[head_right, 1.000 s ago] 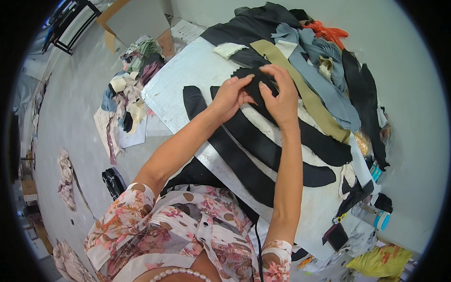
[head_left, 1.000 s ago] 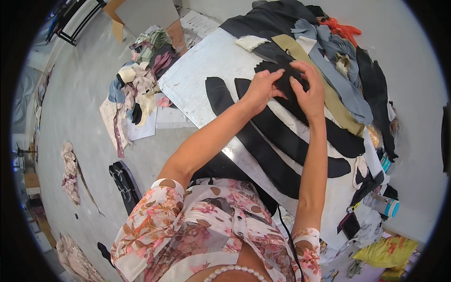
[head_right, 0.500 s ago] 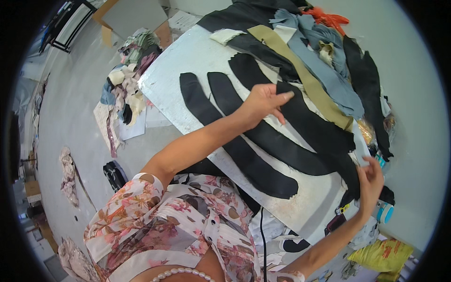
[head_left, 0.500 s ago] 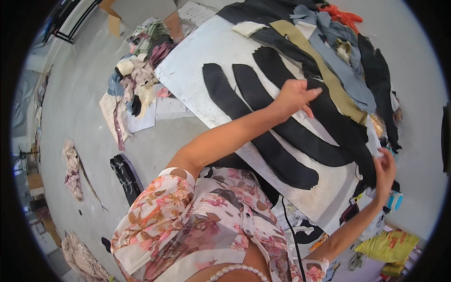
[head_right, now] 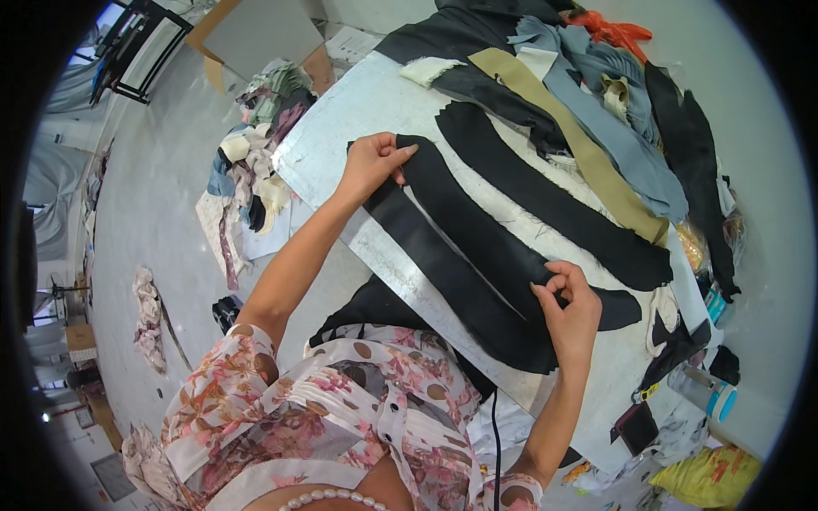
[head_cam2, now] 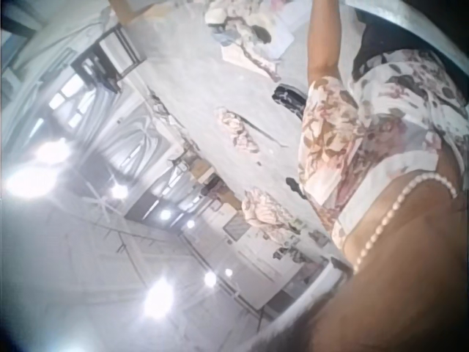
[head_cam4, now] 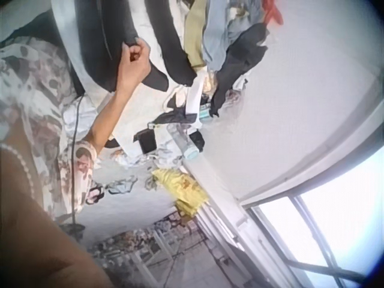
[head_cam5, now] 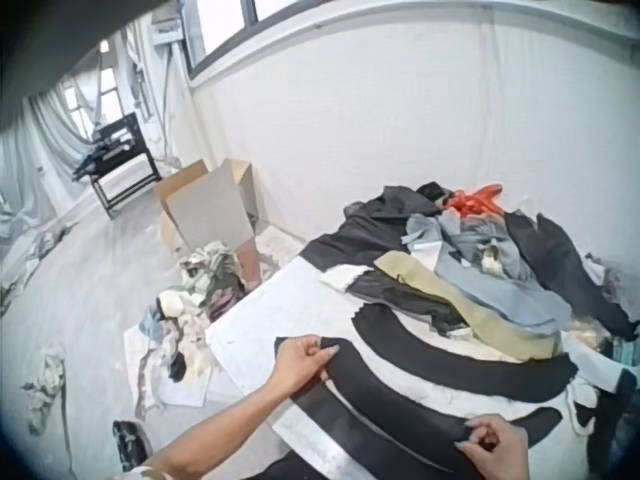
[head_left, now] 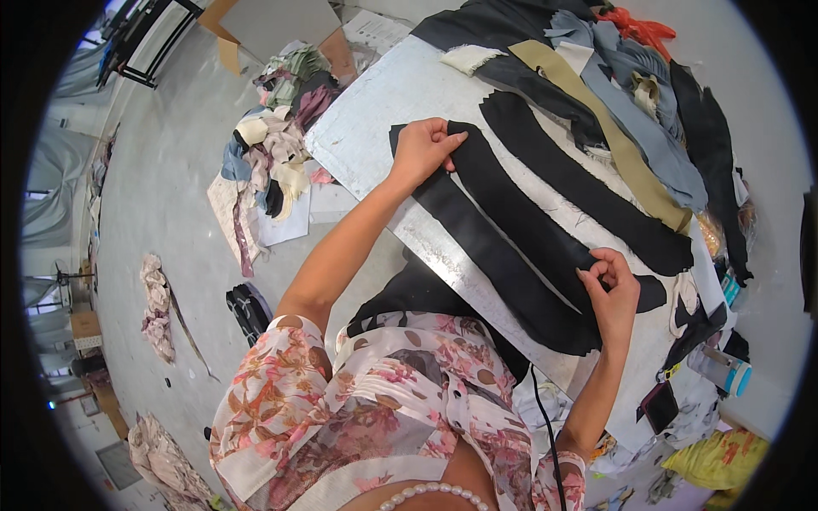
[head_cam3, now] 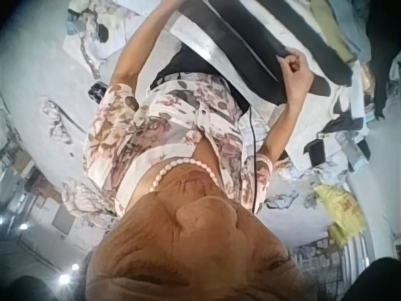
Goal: The person arranges multiple black fabric pieces on a white table surface. They repeatedly pick up, place, and adjust the pieces to align them in parallel rows.
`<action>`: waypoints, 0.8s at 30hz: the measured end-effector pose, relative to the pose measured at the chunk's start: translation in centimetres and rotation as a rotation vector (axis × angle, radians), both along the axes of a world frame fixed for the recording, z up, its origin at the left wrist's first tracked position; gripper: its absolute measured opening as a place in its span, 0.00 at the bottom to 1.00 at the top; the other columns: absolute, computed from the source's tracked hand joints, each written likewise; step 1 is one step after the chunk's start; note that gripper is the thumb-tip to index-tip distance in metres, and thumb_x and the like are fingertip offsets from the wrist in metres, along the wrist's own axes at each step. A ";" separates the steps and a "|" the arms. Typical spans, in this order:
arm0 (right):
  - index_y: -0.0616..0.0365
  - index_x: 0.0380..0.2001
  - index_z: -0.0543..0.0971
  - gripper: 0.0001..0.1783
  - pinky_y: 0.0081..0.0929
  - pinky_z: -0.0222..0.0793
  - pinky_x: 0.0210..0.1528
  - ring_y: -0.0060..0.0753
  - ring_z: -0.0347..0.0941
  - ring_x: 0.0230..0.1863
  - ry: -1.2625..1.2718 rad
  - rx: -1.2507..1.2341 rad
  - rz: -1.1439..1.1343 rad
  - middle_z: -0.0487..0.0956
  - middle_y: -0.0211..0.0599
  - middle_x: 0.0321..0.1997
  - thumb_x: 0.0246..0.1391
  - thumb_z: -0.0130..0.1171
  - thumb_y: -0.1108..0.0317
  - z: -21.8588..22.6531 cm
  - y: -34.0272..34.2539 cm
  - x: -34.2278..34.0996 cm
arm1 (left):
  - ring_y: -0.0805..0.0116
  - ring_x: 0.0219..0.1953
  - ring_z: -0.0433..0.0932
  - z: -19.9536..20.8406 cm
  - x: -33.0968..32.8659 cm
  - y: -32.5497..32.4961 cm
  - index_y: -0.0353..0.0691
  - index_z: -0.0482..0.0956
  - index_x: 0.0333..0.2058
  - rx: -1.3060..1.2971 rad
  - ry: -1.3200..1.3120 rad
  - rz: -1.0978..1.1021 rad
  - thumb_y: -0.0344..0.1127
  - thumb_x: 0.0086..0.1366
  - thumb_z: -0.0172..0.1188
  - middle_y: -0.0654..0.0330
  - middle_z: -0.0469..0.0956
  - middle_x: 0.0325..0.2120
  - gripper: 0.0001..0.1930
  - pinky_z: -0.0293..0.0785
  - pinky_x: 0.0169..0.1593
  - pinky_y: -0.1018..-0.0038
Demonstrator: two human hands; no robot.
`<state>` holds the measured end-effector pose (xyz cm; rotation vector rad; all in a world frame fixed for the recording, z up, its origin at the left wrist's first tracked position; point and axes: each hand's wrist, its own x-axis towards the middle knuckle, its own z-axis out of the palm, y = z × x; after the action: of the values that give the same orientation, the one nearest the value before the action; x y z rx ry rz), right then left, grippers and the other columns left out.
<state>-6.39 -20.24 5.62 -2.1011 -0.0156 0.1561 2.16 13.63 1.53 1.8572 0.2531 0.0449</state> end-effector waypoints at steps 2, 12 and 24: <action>0.61 0.41 0.76 0.17 0.15 0.57 0.26 0.14 0.63 0.21 -0.038 -0.042 0.002 0.70 0.25 0.20 0.46 0.67 0.79 -0.4 -0.1 0.3 | 0.80 0.13 0.72 -0.7 0.4 0.2 0.38 0.73 0.19 0.126 -0.015 0.001 0.38 0.61 0.66 0.67 0.73 0.12 0.16 0.63 0.19 0.82; 0.59 0.41 0.76 0.17 0.19 0.58 0.25 0.18 0.63 0.20 -0.108 -0.137 0.020 0.70 0.27 0.19 0.46 0.68 0.77 -1.2 0.1 1.4 | 0.66 0.25 0.80 -0.2 0.8 -0.6 0.38 0.80 0.31 0.704 -0.016 0.013 0.40 0.56 0.68 0.60 0.81 0.23 0.11 0.72 0.29 0.72; 0.56 0.42 0.76 0.19 0.21 0.65 0.30 0.23 0.69 0.24 -0.057 -0.059 0.063 0.74 0.31 0.24 0.44 0.68 0.77 -1.8 -0.2 1.7 | 0.47 0.71 0.47 -3.4 0.2 -4.7 0.50 0.61 0.66 1.088 -0.351 -0.307 0.55 0.70 0.46 0.45 0.51 0.68 0.30 0.40 0.69 0.45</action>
<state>-4.71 -20.46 3.80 -2.1646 -0.1122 0.1362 2.36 8.95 -1.82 2.8883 -0.3932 0.3489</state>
